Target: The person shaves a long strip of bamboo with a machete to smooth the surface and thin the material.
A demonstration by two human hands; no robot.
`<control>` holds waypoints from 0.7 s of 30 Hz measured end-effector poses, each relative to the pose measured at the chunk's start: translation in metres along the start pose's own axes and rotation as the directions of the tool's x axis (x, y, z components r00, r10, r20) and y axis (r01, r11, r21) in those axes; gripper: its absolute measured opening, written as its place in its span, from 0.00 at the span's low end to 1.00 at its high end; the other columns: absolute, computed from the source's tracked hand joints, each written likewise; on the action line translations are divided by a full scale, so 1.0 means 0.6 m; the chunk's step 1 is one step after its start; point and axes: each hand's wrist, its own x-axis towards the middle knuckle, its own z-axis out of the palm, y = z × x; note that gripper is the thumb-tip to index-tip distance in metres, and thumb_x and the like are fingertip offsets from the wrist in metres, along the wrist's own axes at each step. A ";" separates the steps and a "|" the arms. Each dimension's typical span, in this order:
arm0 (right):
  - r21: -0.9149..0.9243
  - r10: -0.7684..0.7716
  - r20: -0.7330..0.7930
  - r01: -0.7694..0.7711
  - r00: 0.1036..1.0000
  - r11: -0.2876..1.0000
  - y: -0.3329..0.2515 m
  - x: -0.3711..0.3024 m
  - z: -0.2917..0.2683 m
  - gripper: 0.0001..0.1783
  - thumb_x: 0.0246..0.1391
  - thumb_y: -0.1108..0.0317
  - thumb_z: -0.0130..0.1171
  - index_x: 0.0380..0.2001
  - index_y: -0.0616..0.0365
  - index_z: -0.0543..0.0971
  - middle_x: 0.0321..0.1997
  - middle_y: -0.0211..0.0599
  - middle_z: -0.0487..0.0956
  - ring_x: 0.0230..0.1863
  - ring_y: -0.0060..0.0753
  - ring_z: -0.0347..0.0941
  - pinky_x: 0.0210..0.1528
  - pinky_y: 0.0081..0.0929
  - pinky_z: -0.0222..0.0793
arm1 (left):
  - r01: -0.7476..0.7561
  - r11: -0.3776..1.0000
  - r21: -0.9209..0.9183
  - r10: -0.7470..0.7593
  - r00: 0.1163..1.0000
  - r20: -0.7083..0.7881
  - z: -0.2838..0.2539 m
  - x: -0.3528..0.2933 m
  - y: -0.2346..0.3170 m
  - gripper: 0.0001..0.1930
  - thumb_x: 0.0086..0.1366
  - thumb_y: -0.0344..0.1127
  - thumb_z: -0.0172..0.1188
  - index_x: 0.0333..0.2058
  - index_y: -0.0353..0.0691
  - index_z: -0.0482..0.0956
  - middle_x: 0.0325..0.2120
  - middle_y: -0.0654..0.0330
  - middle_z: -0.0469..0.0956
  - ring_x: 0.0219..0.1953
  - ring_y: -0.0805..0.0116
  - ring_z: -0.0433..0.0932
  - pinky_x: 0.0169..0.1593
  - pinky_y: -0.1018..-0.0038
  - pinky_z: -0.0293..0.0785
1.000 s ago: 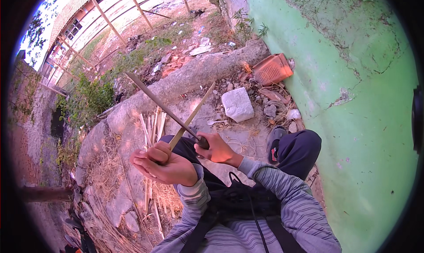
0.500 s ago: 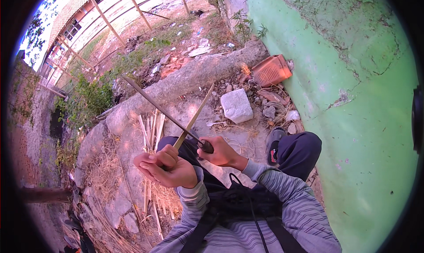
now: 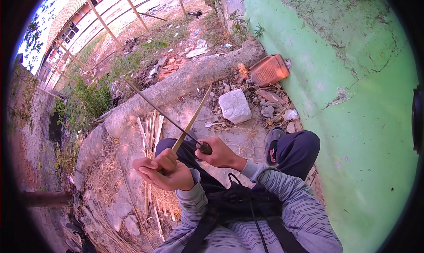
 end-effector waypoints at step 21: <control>0.032 0.021 0.114 -0.025 0.993 0.999 -0.024 0.008 -0.020 0.13 0.57 0.64 0.66 0.30 0.64 0.76 0.17 0.40 0.67 0.20 0.31 0.58 0.26 0.36 0.61 | 0.014 0.998 -0.064 0.009 0.939 0.343 -0.028 0.014 0.000 0.20 0.83 0.47 0.36 0.31 0.41 0.59 0.09 0.71 0.50 0.10 0.81 0.44 0.15 0.76 0.43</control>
